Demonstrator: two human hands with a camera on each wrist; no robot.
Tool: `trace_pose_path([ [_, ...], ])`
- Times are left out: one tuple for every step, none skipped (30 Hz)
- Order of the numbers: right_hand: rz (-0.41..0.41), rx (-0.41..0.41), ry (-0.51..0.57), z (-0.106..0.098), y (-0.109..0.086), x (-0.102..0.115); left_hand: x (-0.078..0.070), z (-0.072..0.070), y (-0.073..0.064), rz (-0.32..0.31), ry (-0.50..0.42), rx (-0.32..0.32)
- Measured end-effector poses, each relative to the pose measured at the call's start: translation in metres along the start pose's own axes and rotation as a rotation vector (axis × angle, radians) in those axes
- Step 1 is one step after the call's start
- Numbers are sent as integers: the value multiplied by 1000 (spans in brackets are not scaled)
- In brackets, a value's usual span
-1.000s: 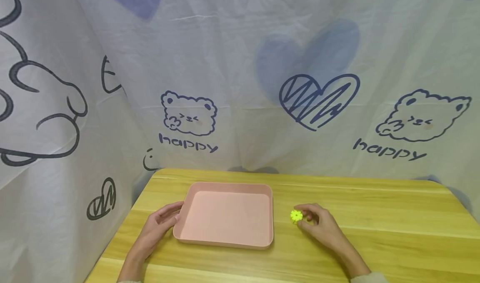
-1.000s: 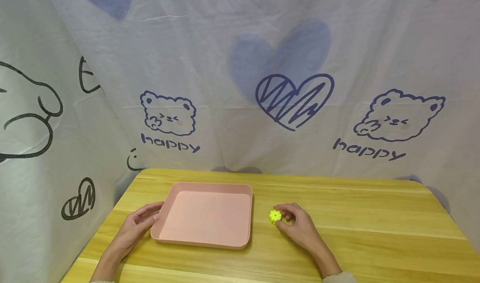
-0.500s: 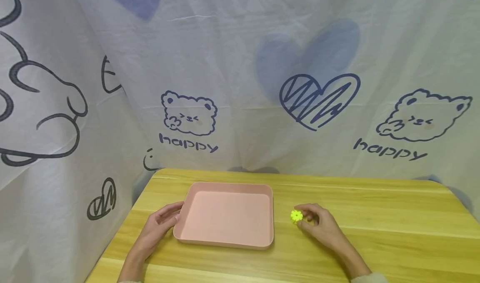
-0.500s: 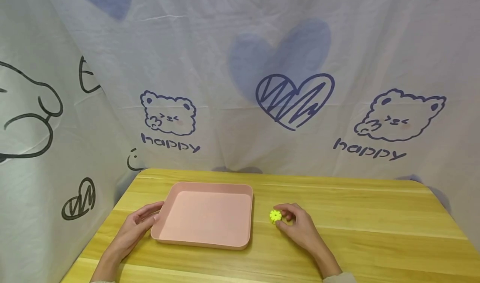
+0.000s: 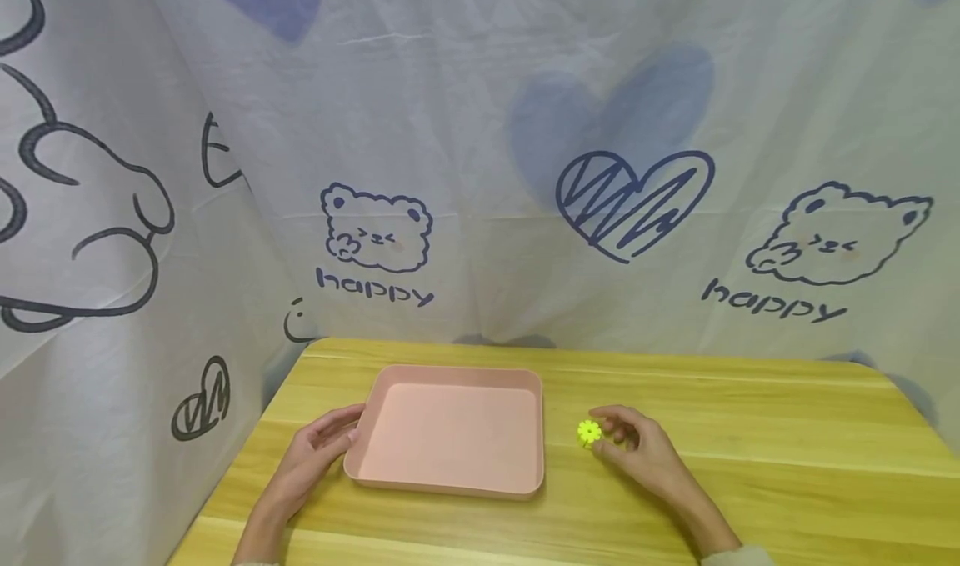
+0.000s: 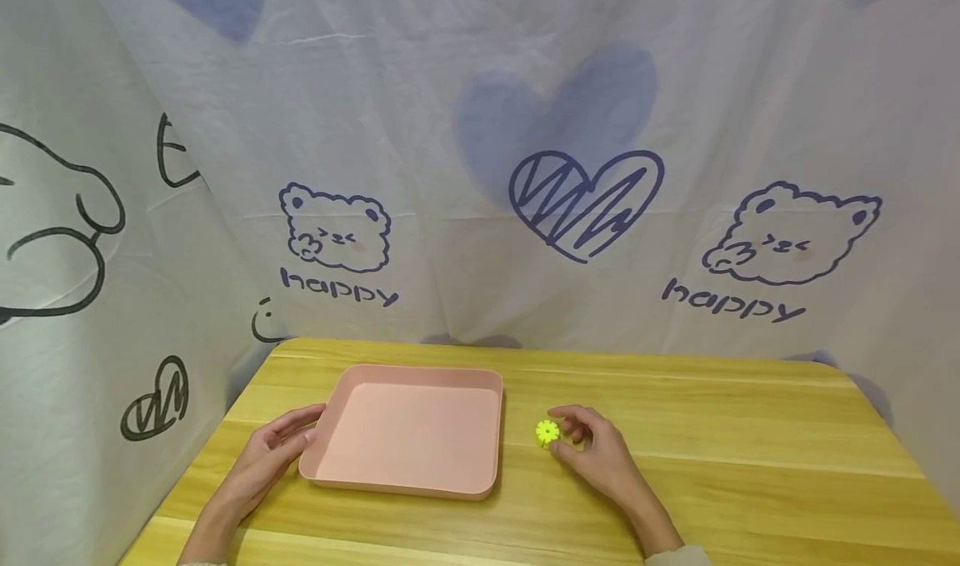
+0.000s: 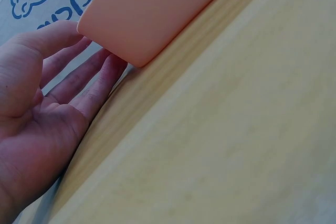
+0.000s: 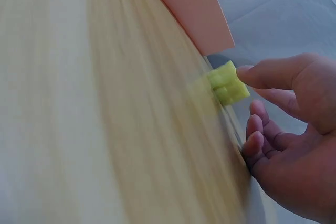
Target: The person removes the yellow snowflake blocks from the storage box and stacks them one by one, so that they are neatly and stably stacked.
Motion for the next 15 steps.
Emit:
trace_pose_path([
  [2,-6,-2,-2,-1,0,0,0,0,-3,2,-1],
  [8,-12,-1,-4,-2,0,0,-1,0,-4,5,0],
  [22,-18,3,-6,-3,0,0,-2,-1,-2,9,1],
  [34,-26,3,-9,-4,1,0,-2,0,-1,11,3],
  [39,-35,-2,-12,-5,2,0,-3,0,4,16,3],
  [38,-43,-5,-15,-5,4,-1,-4,1,8,21,5],
  [46,-50,-13,-18,-6,5,-1,-5,1,9,22,4],
  [57,-56,-21,-22,-7,6,-2,-6,1,14,23,7],
  [64,-63,-31,-25,-9,6,-2,-6,1,17,20,9],
  [61,-70,-43,-29,-10,7,-2,-6,1,18,21,10],
  [58,-74,-50,-32,-11,7,-2,-7,0,21,22,10],
  [62,-75,-57,-35,-13,7,-1,-8,0,20,19,12],
  [73,-75,-65,-37,-15,6,0,-9,-1,20,17,12],
  [76,-79,-69,-39,-18,6,1,-9,-2,23,18,19],
  [75,-84,-71,-42,-20,6,1,-10,-2,24,19,24],
])
Point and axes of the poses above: each hand's wrist, its own y-axis towards the middle knuckle, its own z-axis out of the palm, x = y × z, the point moved 8 cm from there along y, towards the middle knuckle, and after that the axes turned 5 degrees about z, right-handed, at the moved point
